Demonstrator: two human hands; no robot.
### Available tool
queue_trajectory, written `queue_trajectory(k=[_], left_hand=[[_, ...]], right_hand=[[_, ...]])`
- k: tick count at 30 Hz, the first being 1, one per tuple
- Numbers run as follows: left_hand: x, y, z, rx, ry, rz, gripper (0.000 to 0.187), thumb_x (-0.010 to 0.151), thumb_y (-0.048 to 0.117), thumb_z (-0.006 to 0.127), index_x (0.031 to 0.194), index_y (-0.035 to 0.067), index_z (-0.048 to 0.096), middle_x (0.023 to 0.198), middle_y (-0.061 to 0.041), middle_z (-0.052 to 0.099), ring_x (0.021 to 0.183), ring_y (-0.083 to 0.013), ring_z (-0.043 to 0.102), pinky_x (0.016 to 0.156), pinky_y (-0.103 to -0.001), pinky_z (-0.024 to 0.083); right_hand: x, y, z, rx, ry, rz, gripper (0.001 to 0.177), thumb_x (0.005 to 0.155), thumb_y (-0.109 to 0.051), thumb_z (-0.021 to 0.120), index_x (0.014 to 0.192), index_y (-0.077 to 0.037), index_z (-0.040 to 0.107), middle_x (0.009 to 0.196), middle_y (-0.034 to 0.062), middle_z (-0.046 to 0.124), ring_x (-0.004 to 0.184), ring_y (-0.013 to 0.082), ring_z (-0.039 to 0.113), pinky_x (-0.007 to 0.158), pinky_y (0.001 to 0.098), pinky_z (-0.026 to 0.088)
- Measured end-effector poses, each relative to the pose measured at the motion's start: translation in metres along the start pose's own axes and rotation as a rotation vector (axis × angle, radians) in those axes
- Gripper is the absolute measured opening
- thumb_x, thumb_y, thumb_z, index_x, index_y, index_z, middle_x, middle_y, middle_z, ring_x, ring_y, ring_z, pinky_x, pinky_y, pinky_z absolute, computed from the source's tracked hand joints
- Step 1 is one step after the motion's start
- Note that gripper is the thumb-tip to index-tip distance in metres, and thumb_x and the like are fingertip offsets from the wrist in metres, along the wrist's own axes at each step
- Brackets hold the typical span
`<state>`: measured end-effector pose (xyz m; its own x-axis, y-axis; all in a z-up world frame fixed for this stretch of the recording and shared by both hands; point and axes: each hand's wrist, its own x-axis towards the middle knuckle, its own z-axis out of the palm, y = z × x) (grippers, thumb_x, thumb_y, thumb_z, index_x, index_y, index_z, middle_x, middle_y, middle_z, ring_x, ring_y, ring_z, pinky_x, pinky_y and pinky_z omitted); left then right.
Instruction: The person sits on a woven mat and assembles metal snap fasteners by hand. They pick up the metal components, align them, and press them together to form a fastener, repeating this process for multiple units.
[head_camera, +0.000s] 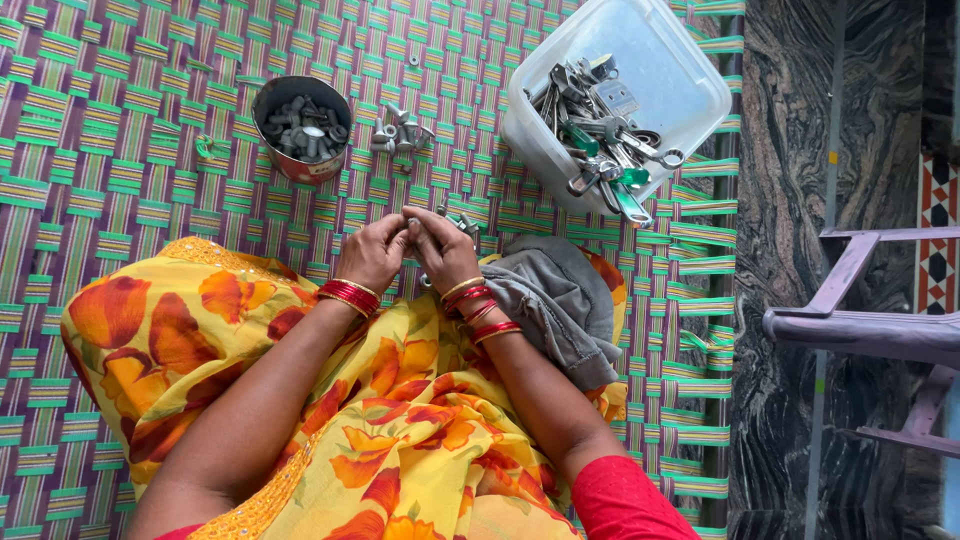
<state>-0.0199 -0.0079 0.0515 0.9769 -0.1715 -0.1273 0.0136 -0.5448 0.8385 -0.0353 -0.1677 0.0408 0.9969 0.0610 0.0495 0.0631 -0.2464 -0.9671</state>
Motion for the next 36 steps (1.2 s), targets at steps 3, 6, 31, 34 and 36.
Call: queue_trajectory(k=[3,6,31,34,36], left_hand=[[-0.004,0.004,0.0,0.256,0.118,0.331,0.02,0.095,0.023,0.068,0.111,0.011,0.072,0.096,-0.014,0.076,0.086,-0.0341,0.071,0.075,-0.045,0.058],[-0.007,0.007,0.001,0.295,0.092,0.419,0.02,0.095,0.018,0.067,0.113,0.011,0.071,0.099,-0.015,0.074,0.09,-0.0348,0.07,0.075,-0.045,0.058],[-0.008,0.01,0.002,0.433,0.238,0.451,0.016,0.093,0.017,0.07,0.106,0.008,0.073,0.079,-0.013,0.072,0.076,-0.0304,0.071,0.065,-0.043,0.057],[-0.011,0.01,0.004,0.463,0.247,0.47,0.017,0.091,0.019,0.071,0.105,0.009,0.073,0.079,-0.012,0.072,0.076,-0.0295,0.071,0.066,-0.043,0.057],[-0.011,0.009,0.005,0.49,0.247,0.445,0.016,0.09,0.019,0.071,0.103,0.009,0.073,0.078,-0.012,0.072,0.076,-0.0291,0.071,0.065,-0.043,0.056]], right_hand=[[0.006,0.014,-0.001,0.007,0.012,0.04,0.024,0.107,-0.019,0.057,0.121,-0.007,0.072,0.106,0.0097,0.078,0.097,0.0186,0.073,0.085,0.0302,0.058],[0.013,0.033,-0.005,-0.076,-0.028,0.098,0.028,0.107,-0.023,0.053,0.117,-0.007,0.073,0.103,0.0101,0.078,0.095,0.0193,0.075,0.082,0.0309,0.059],[0.018,0.045,-0.003,-0.011,0.023,0.2,0.031,0.104,-0.035,0.062,0.109,-0.006,0.075,0.086,0.0052,0.074,0.079,0.0147,0.068,0.072,0.0296,0.055],[0.017,0.05,-0.002,-0.196,0.012,0.247,0.037,0.107,-0.036,0.058,0.106,-0.003,0.073,0.081,0.0094,0.073,0.074,0.0188,0.068,0.07,0.033,0.054],[0.016,0.048,-0.001,-0.277,0.024,0.265,0.037,0.106,-0.037,0.058,0.107,-0.003,0.073,0.084,0.0101,0.074,0.075,0.0191,0.07,0.071,0.0333,0.054]])
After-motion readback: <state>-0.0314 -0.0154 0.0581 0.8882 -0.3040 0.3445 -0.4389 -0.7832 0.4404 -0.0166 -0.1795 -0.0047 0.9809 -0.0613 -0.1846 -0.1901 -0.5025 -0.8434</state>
